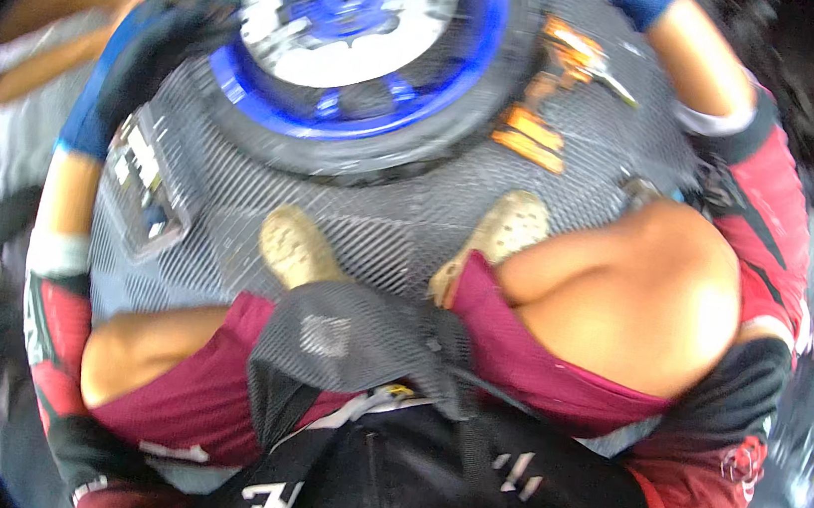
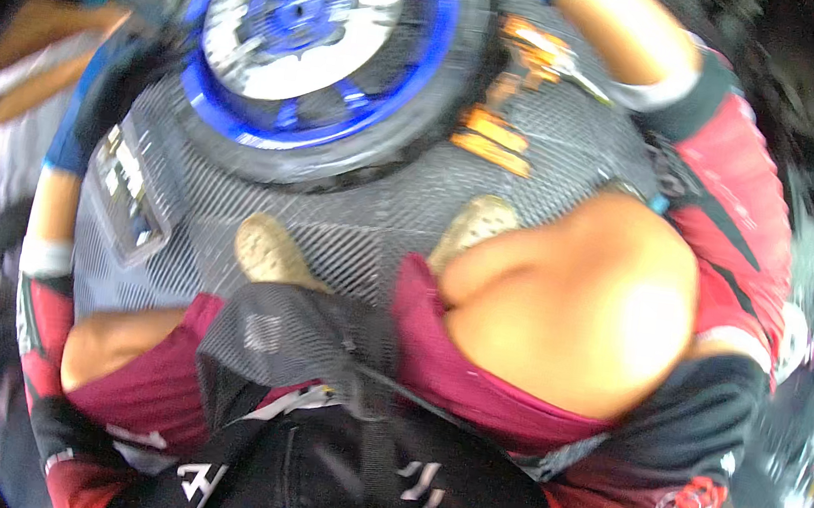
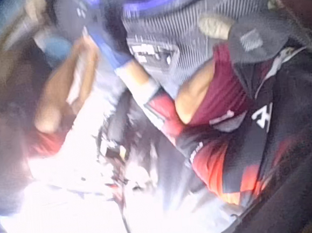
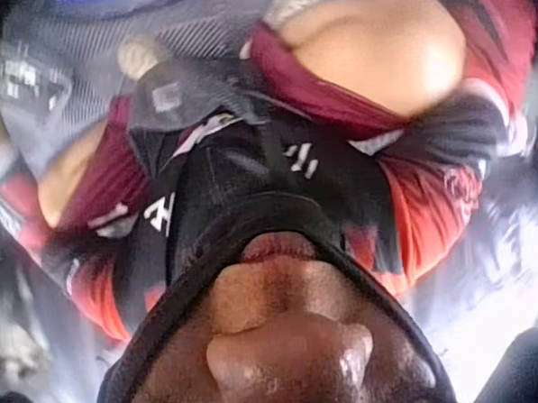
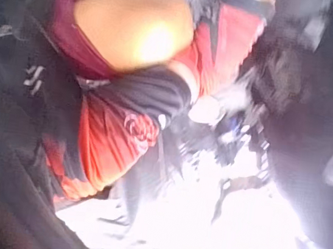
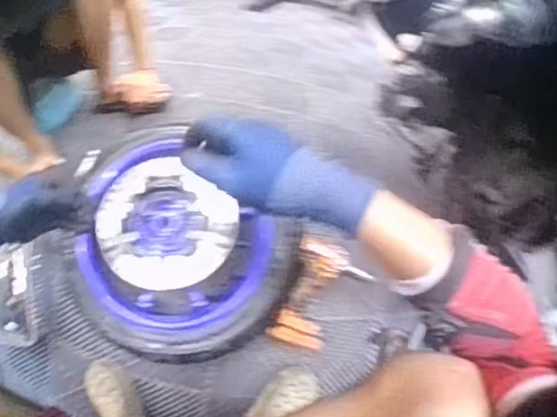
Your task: The person works on a motorcycle wheel on the ground. They use an impact driver and a hammer with a punch tool to remove and install components on the wheel hub and brake disc.
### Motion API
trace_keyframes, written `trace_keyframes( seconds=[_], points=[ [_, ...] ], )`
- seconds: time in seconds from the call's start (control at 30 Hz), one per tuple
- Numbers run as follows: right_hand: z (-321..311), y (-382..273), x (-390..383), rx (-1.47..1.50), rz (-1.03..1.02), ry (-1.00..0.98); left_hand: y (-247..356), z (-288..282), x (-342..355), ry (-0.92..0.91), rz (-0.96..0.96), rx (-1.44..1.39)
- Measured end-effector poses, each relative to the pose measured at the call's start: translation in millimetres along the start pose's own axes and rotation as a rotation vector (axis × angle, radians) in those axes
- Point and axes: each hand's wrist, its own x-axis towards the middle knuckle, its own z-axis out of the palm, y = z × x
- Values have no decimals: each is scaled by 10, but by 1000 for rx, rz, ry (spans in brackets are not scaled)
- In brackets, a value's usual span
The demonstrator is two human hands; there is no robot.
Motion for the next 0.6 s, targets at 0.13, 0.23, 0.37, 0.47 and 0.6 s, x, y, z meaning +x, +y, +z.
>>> trace_keyframes(
  seconds=[0.13, 0.23, 0.37, 0.47, 0.6],
  points=[
    [197, 512, -1084, -47, 142, -134, -357, -282, 228, -50, 7, 118],
    [542, 423, -2066, 162, 414, -105, -219, -183, 471, 19, 122, 455],
    [1271, 209, -3442, 303, 917, -166, 94, 273, 802, -5, 238, 507],
    [1798, 44, -4081, 332, 1159, -204, -25, -29, 829, 11, 219, 426],
    [1933, 84, -4503, 257, 1350, -193, -491, -409, 885, 9, 209, 399]
  ],
)
